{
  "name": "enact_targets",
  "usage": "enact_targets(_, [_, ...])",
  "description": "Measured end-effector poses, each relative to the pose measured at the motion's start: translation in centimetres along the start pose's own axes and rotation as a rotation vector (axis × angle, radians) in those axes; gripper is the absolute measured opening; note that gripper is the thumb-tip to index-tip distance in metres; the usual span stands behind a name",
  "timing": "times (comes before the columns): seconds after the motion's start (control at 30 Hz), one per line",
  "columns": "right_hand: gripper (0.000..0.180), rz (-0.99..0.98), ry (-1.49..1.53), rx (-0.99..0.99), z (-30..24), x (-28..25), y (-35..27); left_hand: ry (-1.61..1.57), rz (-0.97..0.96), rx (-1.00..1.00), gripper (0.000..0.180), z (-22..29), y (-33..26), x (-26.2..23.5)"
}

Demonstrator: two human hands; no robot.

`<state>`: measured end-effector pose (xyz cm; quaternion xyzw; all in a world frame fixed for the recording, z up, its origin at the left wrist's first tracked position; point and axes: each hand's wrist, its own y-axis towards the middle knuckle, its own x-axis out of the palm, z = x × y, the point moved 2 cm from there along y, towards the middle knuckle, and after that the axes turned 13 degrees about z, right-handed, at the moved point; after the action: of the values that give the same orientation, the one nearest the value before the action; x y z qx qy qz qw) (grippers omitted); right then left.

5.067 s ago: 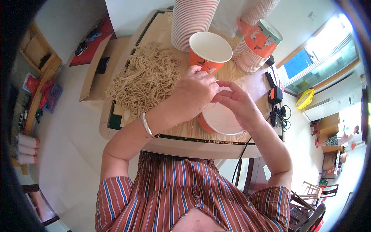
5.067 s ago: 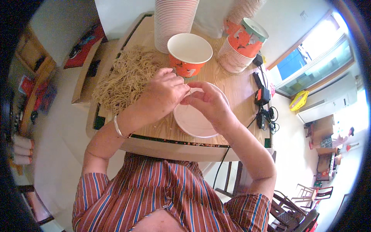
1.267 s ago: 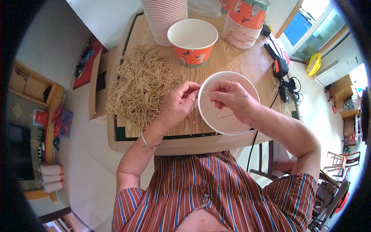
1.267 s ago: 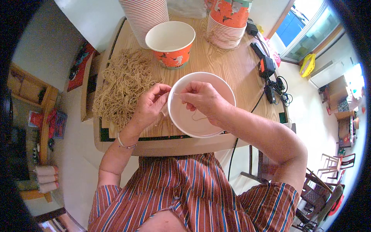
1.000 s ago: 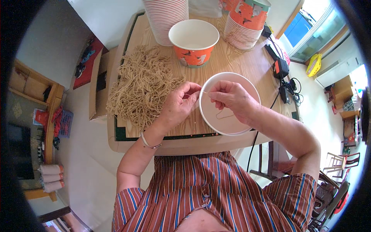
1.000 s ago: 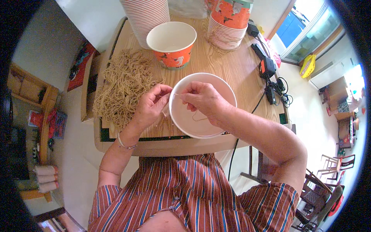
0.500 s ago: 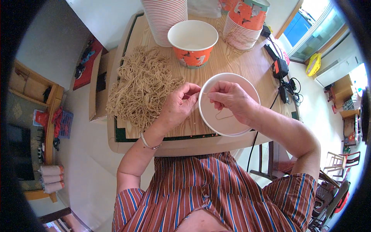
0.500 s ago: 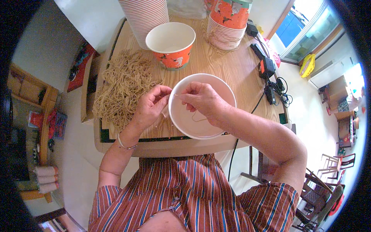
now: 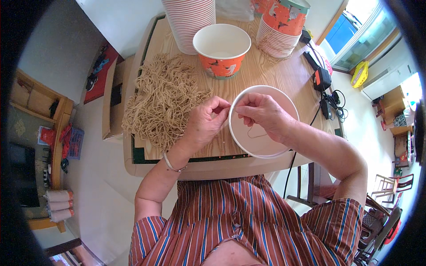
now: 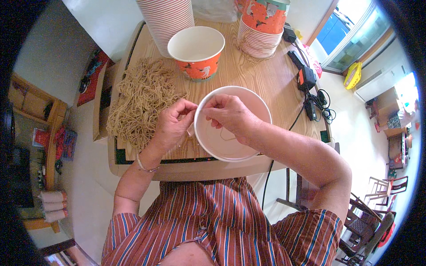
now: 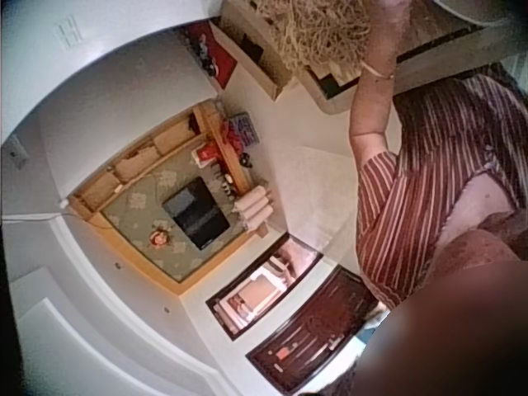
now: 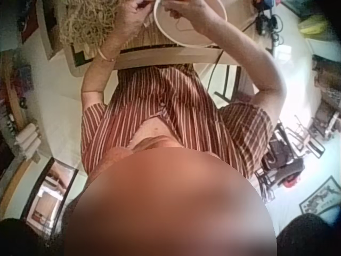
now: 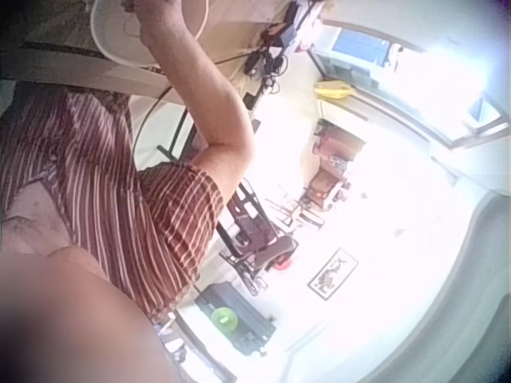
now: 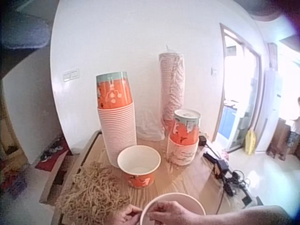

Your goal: Threading thin elastic strings through pre-drilled holes in the rims of paper cups.

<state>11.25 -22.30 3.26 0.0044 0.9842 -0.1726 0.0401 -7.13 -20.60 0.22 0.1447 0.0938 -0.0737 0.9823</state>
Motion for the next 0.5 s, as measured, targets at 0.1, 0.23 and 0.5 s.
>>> enact_targets(0.1, [0.013, -0.005, 0.008, 0.009, 0.0, 0.1, 0.1, 0.046, 0.032, 0.061, 0.009, -0.2, 0.0, 0.1])
enact_targets(0.23, [0.013, -0.01, 0.001, 0.0, 0.4, 0.0, 0.4, 0.062, 0.051, 0.113, 0.007, 0.0, 0.0, 0.2])
enact_targets(0.5, [0.013, -0.058, -0.134, 0.036, -0.8, -1.0, -0.5, -0.393, 0.111, -0.15, 0.006, -1.1, 0.1, -0.9])
